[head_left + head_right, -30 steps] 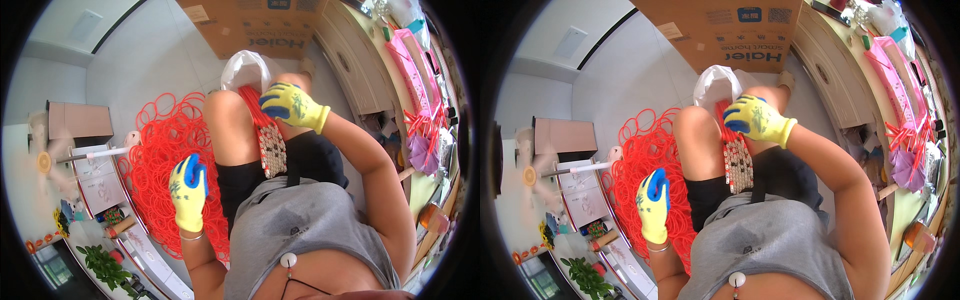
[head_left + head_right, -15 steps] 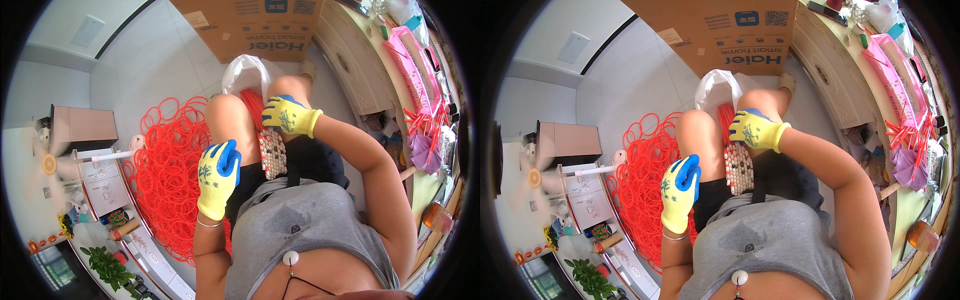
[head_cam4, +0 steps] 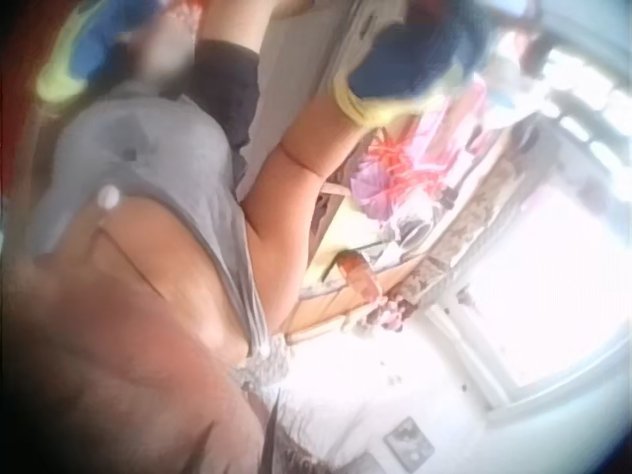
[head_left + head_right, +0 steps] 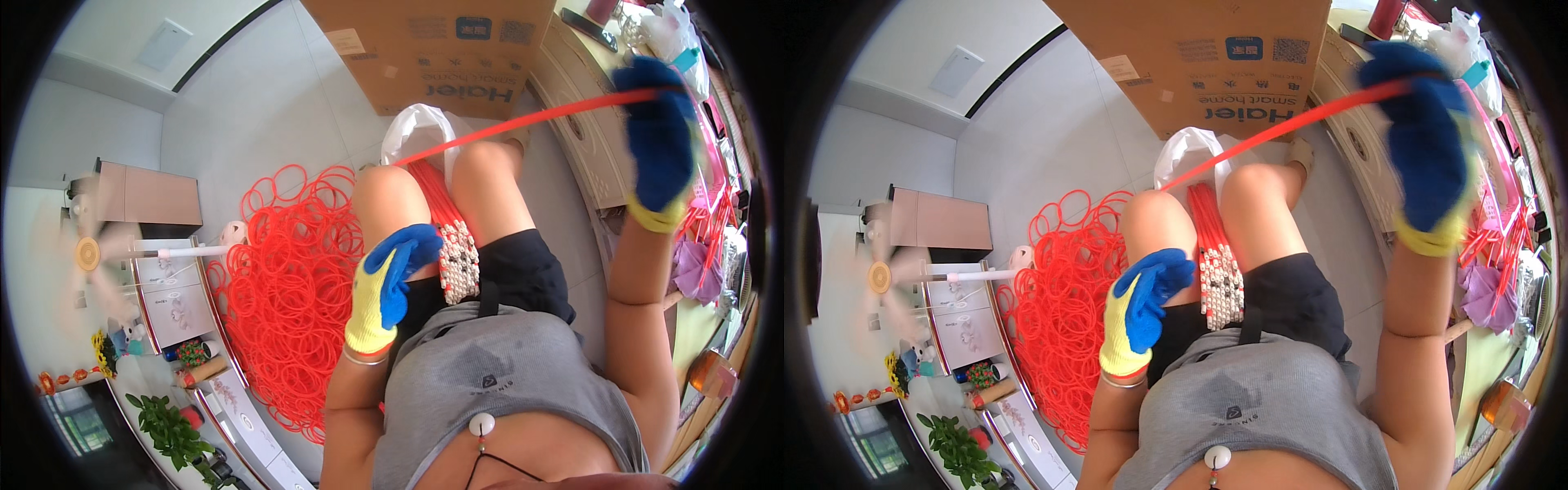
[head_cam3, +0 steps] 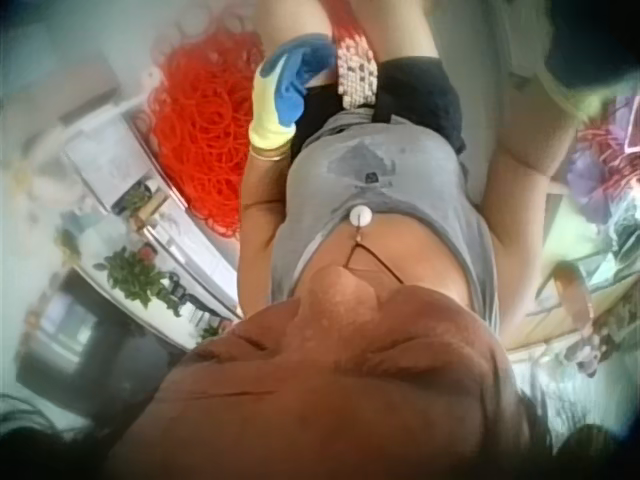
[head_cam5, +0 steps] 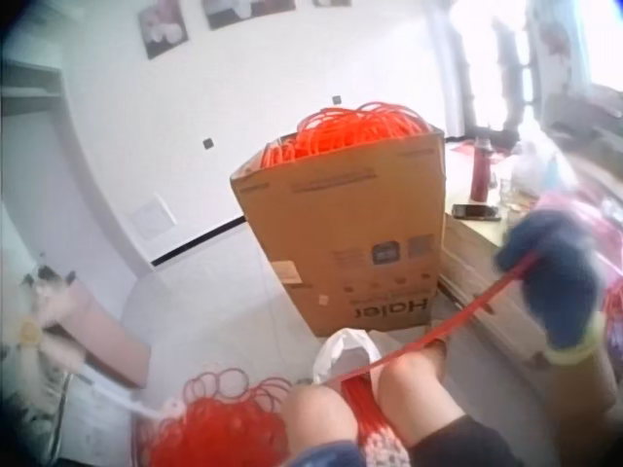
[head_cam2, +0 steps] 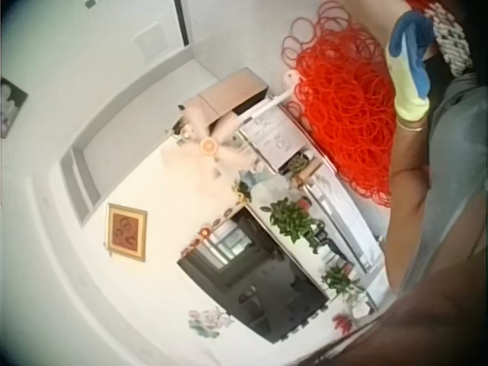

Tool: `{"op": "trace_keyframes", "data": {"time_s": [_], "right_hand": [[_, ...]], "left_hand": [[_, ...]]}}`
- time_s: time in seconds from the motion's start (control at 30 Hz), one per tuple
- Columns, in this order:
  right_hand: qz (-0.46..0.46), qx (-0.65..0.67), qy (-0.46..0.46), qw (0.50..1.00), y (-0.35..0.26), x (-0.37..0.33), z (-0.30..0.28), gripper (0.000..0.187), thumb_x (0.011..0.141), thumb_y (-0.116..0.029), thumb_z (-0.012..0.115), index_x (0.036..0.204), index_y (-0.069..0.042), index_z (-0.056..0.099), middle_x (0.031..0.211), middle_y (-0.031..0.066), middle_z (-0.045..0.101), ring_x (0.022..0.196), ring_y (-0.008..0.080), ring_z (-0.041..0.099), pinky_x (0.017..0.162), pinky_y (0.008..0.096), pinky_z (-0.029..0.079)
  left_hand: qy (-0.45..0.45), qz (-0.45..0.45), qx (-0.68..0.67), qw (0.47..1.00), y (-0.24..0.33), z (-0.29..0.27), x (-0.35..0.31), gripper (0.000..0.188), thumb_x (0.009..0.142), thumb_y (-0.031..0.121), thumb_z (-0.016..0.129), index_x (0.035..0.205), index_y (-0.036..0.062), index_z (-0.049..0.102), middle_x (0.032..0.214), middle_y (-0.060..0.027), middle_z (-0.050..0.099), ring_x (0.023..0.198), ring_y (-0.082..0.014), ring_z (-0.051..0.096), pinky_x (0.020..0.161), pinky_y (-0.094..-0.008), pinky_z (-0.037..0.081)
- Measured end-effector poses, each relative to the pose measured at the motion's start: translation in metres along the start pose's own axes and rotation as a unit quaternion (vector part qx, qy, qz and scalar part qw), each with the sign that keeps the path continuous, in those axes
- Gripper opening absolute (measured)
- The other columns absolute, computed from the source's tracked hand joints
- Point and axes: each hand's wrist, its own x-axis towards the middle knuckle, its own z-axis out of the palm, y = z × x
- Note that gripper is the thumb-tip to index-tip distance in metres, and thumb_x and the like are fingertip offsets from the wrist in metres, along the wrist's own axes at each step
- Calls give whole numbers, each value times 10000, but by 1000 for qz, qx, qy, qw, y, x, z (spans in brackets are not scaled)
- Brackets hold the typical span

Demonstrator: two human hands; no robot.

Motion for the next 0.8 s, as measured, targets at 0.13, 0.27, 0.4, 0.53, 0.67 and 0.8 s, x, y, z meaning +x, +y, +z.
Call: {"op": "trace_keyframes", "data": {"time_s": [0.13, 0.27, 0.4, 0.53, 0.67, 0.8], "right_hand": [[14, 298, -23, 954, -45, -12, -91, 470, 1068, -260, 431, 1429, 34, 502, 1451, 195, 556, 1341, 358, 530, 1205, 518, 329], [58, 342, 33, 937, -13, -59, -123, 413, 1057, -219, 458, 1372, 28, 561, 1395, 183, 607, 1272, 347, 583, 1167, 512, 377], [81, 367, 135, 917, 38, -106, -128, 373, 1055, -192, 484, 1341, 17, 599, 1358, 163, 643, 1228, 297, 621, 1125, 450, 433], [96, 399, 186, 893, 78, -135, -127, 353, 1043, -172, 505, 1319, 19, 614, 1345, 172, 648, 1206, 289, 639, 1103, 430, 461], [124, 402, 225, 879, 92, -138, -99, 322, 1033, -186, 533, 1281, -17, 650, 1294, 144, 683, 1154, 284, 669, 1052, 445, 507], [61, 400, 189, 895, 87, -115, -34, 404, 1029, -237, 554, 1383, -45, 588, 1410, 117, 612, 1328, 275, 555, 1176, 460, 385]], "left_hand": [[-42, -69, -313, 946, -14, 8, 27, 573, 1085, 364, 405, 1518, -10, 383, 1513, -222, 472, 1392, -373, 469, 1189, -499, 357], [-18, 125, -393, 911, -22, -3, 56, 593, 1055, 333, 477, 1567, 68, 336, 1593, -106, 410, 1433, -373, 420, 1236, -521, 267], [-68, 190, -386, 900, -9, -31, 51, 575, 1033, 255, 504, 1568, 107, 352, 1602, -94, 400, 1459, -348, 394, 1253, -533, 225], [-60, 226, -348, 908, -3, -39, 39, 558, 1032, 217, 493, 1567, 124, 361, 1607, -96, 391, 1457, -343, 400, 1261, -541, 196], [-48, 234, -400, 885, -3, -40, 40, 427, 1031, 249, 514, 1427, 98, 562, 1477, -112, 557, 1391, -338, 492, 1241, -540, 255], [24, 173, -446, 878, -15, -69, 41, 362, 1034, 269, 514, 1309, 73, 646, 1342, -143, 657, 1267, -347, 608, 1167, -525, 397]]}}
